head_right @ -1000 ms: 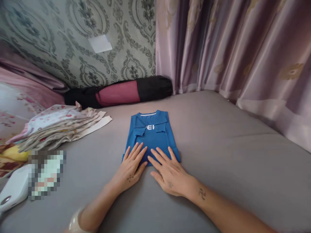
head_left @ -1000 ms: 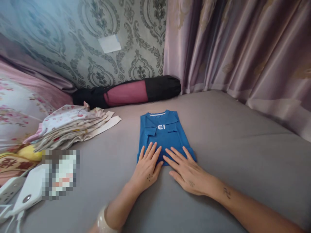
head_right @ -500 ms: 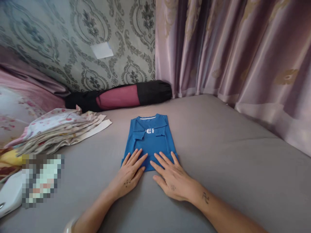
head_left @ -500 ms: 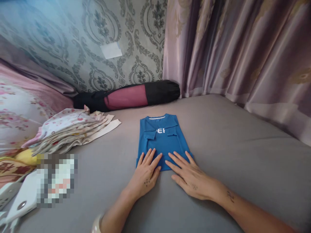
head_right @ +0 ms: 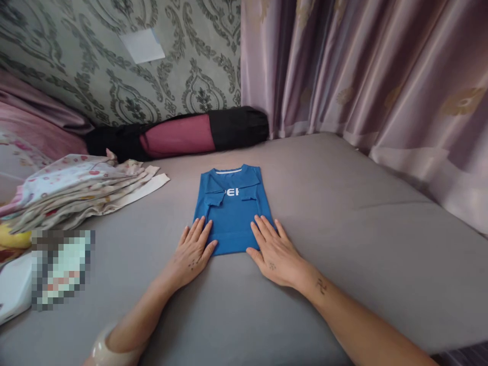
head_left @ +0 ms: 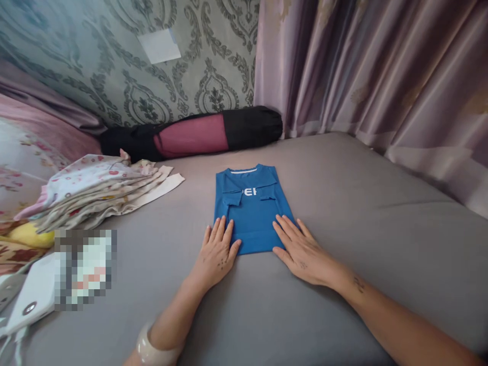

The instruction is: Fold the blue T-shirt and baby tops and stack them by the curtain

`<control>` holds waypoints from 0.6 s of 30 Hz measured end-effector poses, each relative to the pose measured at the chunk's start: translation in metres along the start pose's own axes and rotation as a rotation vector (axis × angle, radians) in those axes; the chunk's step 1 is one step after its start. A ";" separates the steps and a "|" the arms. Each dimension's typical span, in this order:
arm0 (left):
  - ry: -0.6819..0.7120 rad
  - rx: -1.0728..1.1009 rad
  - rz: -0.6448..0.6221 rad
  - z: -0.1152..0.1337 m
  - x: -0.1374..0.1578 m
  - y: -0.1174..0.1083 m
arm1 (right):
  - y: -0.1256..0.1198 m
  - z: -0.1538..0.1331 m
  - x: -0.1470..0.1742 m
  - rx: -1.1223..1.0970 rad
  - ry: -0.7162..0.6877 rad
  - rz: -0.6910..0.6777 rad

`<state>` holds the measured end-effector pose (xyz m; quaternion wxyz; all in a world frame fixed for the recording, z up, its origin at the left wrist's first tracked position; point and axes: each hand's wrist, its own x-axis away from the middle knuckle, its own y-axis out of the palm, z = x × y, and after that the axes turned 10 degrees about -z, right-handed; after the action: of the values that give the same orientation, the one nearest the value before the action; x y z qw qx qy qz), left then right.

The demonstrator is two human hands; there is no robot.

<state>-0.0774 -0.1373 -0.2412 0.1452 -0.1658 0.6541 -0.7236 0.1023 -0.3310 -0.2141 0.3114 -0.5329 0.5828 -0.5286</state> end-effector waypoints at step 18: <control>-0.049 -0.030 0.027 -0.013 -0.007 0.009 | 0.006 0.021 -0.011 0.026 0.159 0.035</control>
<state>-0.0768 -0.1238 -0.2513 0.1684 -0.1766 0.6634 -0.7074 0.1225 -0.3269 -0.2269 0.2803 -0.4748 0.6081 -0.5711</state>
